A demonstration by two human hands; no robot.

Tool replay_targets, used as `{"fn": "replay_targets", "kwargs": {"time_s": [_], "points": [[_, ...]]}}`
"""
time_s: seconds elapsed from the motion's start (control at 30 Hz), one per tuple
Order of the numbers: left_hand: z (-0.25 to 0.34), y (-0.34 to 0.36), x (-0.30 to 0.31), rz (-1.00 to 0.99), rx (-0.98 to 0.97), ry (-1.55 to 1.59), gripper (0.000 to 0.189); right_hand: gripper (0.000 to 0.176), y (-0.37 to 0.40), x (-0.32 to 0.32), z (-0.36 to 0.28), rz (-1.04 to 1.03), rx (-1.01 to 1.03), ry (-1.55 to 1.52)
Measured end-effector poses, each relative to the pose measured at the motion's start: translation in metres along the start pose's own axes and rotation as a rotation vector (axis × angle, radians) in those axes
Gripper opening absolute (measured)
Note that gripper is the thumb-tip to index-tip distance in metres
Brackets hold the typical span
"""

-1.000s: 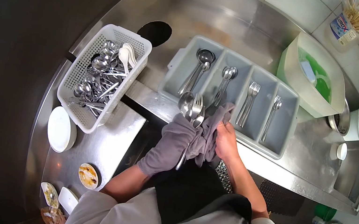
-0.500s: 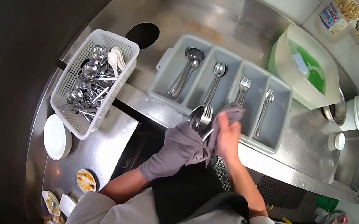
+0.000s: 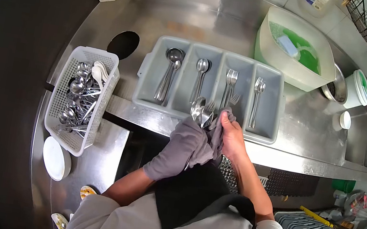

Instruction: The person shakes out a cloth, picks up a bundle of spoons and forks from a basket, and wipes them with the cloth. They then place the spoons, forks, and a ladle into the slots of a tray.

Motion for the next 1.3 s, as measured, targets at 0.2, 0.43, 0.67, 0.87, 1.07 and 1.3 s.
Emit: {"fn": "replay_targets", "kwargs": {"time_s": [0.2,0.43,0.67,0.87,1.07,1.3], "points": [[0.039,-0.006,0.012,0.118,-0.110,0.051,0.020,0.048,0.013,0.019,0.004,-0.175,0.010,-0.209],[0.057,-0.014,0.009,0.216,-0.094,0.255,0.024,0.047,0.031,0.042,-0.054,-0.226,0.306,-0.274],[0.073,-0.021,-0.008,0.080,-0.168,0.134,0.025,0.045,0.034,0.039,-0.035,-0.443,0.159,-0.613],[0.075,-0.013,-0.002,0.191,-0.756,-0.389,0.017,0.047,0.033,0.074,-0.050,-0.153,0.479,-0.212],[0.060,-0.020,0.014,0.293,-0.522,-0.225,0.011,0.031,0.037,0.067,-0.083,0.246,0.817,0.398],[0.073,-0.019,-0.010,0.089,-0.218,0.050,0.018,0.018,0.014,0.024,-0.047,0.061,0.760,0.348]]}}
Point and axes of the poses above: each hand's wrist, its own y-axis away from the middle knuckle, its own x-axis out of the back of the hand, z = x × y, the point moved 7 cm from there along -y, towards the middle knuckle, and after that the axes turned 13 degrees about z, right-handed, at the moved point
